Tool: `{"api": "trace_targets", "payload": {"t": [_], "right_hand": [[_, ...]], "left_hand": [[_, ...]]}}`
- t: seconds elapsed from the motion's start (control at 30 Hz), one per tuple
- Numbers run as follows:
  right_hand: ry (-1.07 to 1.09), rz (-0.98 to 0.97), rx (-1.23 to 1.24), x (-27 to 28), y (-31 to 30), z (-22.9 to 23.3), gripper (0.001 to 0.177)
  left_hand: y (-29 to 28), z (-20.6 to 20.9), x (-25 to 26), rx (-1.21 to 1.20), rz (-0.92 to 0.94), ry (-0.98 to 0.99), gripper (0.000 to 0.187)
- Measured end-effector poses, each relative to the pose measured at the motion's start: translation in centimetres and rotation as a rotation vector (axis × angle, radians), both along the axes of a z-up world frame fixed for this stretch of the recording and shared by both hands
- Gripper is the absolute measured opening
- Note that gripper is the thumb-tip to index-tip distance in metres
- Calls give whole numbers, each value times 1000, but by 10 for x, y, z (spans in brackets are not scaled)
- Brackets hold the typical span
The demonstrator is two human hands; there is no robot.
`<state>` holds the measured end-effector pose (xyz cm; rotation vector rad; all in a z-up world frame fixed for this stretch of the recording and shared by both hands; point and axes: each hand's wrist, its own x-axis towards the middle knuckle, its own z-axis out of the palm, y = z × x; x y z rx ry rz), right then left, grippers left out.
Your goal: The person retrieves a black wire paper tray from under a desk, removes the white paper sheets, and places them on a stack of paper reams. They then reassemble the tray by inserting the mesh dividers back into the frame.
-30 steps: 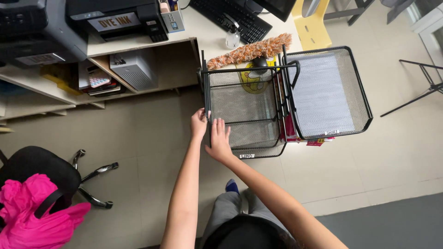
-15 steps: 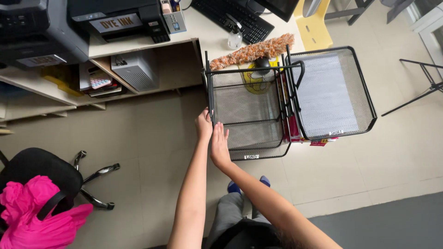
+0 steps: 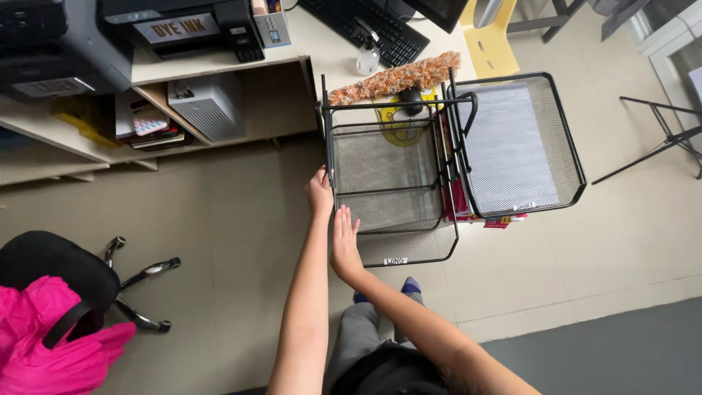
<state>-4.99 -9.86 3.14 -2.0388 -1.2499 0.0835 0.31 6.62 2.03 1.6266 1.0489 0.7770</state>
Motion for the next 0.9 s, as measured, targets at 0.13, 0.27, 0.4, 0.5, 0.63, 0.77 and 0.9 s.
{"api": "trace_targets", "payload": {"t": [0.13,0.27,0.4,0.5,0.63,0.77,0.9], "right_hand": [[39,48,1,8,-5,15,92],[80,61,71,41,-28,31,78],[-12,-166,183,105,-88,57,57],[-155,-328,131,162,-130,52,53],[-176,-416,132,199,-152,44,46],[-126,-432,71,233,-149,4,46],[51,-427,94,256,-146,-29,47]], "left_hand": [[4,-13,-1,-15,21,-110,27],[-20,-6,-5,119,34,58,31],[-95,60,-37,519,124,-87,29],[-142,93,-41,646,97,-28,21],[-166,70,10,190,-330,-205,17],[-165,51,106,102,-552,-223,35],[-163,8,181,189,-599,-37,77]]}}
